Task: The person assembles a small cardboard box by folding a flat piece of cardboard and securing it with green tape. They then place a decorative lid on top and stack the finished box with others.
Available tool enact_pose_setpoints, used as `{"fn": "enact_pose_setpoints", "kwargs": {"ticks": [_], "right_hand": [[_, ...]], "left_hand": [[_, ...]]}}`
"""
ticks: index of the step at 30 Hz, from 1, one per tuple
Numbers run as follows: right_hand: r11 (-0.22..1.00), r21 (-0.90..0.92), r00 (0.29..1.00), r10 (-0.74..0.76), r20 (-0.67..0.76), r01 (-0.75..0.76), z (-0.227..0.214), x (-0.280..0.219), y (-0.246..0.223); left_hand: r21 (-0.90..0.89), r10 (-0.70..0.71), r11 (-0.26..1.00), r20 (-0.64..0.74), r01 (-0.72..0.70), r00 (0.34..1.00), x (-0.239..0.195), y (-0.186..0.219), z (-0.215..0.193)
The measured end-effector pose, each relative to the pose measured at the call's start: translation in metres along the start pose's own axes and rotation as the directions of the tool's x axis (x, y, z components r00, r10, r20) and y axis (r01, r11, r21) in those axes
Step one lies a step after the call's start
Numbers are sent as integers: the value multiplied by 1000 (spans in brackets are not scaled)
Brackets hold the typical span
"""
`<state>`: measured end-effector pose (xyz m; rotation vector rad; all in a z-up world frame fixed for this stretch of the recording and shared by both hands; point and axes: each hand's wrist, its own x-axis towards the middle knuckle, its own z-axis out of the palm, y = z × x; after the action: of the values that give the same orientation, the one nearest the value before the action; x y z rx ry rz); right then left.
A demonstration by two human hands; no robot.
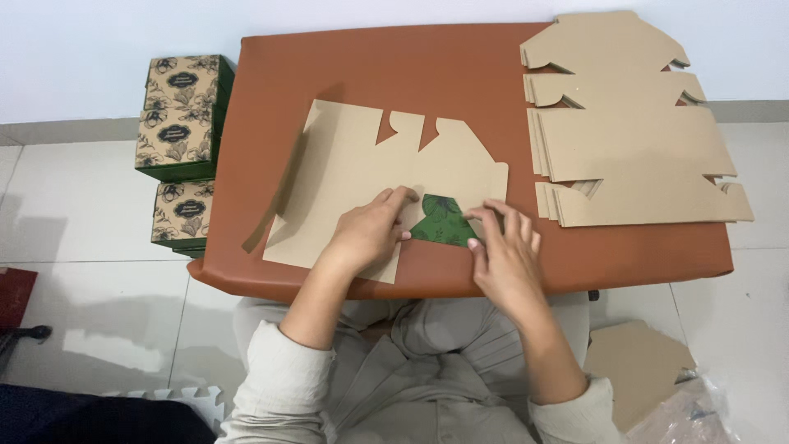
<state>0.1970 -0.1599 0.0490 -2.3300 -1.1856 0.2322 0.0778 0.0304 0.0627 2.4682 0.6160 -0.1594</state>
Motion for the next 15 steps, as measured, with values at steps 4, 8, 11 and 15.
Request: {"fn": "enact_pose_setpoints", "kwargs": {"ticks": [4, 8, 11, 15], "right_hand": [[999, -31, 999, -36, -1, 36, 2, -5, -2], [979, -77, 969, -200, -143, 191, 17, -11, 5], [888, -204, 826, -458, -328, 412, 39, -14, 11], [690, -391, 601, -724, -340, 609, 55, -22, -26]], "left_hand": [[-32, 61, 997, -84, -64, 995, -22, 5, -9], [25, 228, 973, -293, -231, 929, -69, -10, -11], [118, 270, 962, -258, -247, 928, -91, -25, 1], [215, 308, 942, -249, -258, 918, -94, -33, 19]]}}
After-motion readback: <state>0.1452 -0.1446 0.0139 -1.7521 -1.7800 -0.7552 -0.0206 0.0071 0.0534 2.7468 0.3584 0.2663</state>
